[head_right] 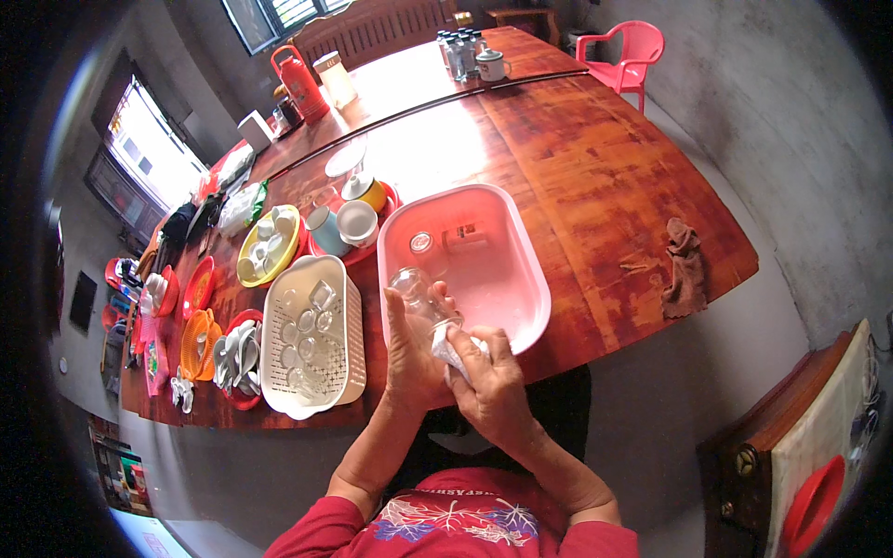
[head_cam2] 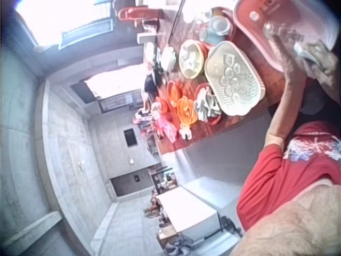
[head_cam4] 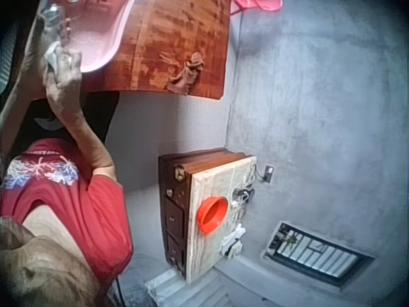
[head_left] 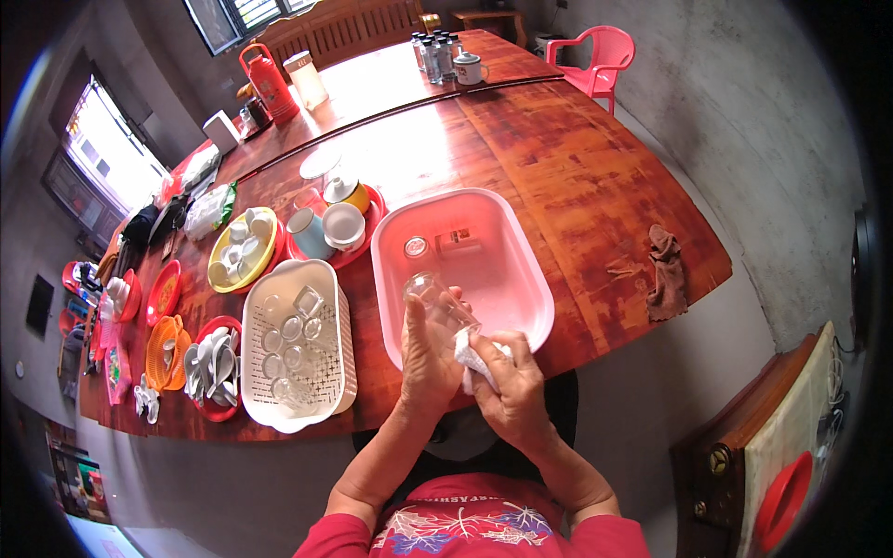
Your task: The person dries multiple small clear glasses and a small bottle with a white cloth. Each item is wiped inside and out, then placed into a white plastic dish rack on the table.
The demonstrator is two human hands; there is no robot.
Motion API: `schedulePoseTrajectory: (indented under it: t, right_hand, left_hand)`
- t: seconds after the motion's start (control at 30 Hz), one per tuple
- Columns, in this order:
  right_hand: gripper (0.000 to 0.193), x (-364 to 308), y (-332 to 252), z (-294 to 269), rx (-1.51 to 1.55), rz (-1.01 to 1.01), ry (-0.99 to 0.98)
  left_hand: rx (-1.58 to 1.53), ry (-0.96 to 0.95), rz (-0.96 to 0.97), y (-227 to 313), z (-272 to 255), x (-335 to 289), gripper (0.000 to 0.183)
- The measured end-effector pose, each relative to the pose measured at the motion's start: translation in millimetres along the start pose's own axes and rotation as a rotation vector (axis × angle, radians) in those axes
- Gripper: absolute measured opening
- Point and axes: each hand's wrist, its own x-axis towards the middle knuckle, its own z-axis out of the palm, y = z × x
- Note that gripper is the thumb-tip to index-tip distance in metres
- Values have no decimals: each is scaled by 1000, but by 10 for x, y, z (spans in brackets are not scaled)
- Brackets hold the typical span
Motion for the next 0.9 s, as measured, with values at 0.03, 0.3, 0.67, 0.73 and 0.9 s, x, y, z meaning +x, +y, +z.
schedulePoseTrajectory:
  t: [0.03, 0.3, 0.67, 0.73, 0.9]
  right_hand:
    - [37, -9, 10, 23, 70, 59, -22]
    - [34, -44, 22, 43, 1437, 806, -5]
    - [41, -43, 22, 73, 963, 596, -168]
    - [43, -34, 138, 138, 365, 79, -166]
    - [33, -12, 29, 175, 533, 404, -117]
  left_hand:
    - [-5, 28, 33, -61, -20, -12, 54]
    - [345, -33, 212, -34, 107, -169, 48]
    - [110, -110, 28, 148, 62, -202, 50]
    - [95, -50, -52, 169, 43, -195, 49]
    - [232, -26, 72, 73, 13, -156, 48]
